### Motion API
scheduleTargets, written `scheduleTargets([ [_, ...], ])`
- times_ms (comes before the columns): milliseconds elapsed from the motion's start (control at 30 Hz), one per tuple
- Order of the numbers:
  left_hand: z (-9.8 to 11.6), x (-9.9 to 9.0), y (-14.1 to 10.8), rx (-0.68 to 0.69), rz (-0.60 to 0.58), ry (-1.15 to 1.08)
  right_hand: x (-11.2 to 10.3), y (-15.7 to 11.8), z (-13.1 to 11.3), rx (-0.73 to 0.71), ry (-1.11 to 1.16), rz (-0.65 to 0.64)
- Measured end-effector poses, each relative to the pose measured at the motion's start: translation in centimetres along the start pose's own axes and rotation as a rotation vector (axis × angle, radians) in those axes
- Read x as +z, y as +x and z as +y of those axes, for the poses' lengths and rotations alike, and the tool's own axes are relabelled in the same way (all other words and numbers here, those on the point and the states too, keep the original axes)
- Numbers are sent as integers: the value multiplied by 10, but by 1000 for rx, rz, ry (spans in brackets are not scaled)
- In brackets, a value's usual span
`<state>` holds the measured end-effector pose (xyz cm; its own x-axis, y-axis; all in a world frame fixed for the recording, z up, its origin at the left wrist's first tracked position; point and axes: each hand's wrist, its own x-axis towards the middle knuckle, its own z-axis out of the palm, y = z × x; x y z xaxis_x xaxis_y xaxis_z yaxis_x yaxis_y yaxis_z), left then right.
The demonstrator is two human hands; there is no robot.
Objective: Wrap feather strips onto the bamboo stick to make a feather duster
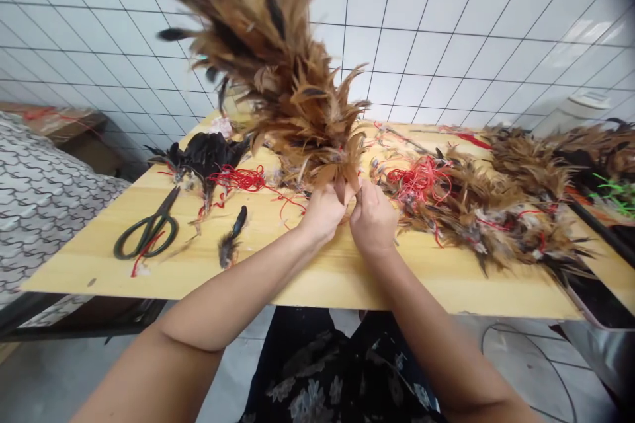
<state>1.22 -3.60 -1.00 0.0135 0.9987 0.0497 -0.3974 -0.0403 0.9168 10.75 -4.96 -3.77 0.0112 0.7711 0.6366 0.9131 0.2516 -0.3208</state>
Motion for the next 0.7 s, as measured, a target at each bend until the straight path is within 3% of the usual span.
scheduleTargets([
  [100,4,-10,14,36,-114,43,-8,8,8,69,290,-141],
  [267,9,-26,27,43,-243,144,-29,27,38,414,1104,-619],
  [333,9,-28,28,10,-305,193,-37,33,47,514,1300,-774],
  [467,8,-30,30,-40,-546,297,-42,42,55,539,1439,-1044],
  [533,7,-31,32,-17,-603,374,-40,45,56,502,1485,-1144],
  [600,5,-34,34,-11,-634,422,-36,45,54,492,1510,-1192],
  [700,0,-37,36,-56,-616,414,-31,42,48,542,1530,-1152],
])
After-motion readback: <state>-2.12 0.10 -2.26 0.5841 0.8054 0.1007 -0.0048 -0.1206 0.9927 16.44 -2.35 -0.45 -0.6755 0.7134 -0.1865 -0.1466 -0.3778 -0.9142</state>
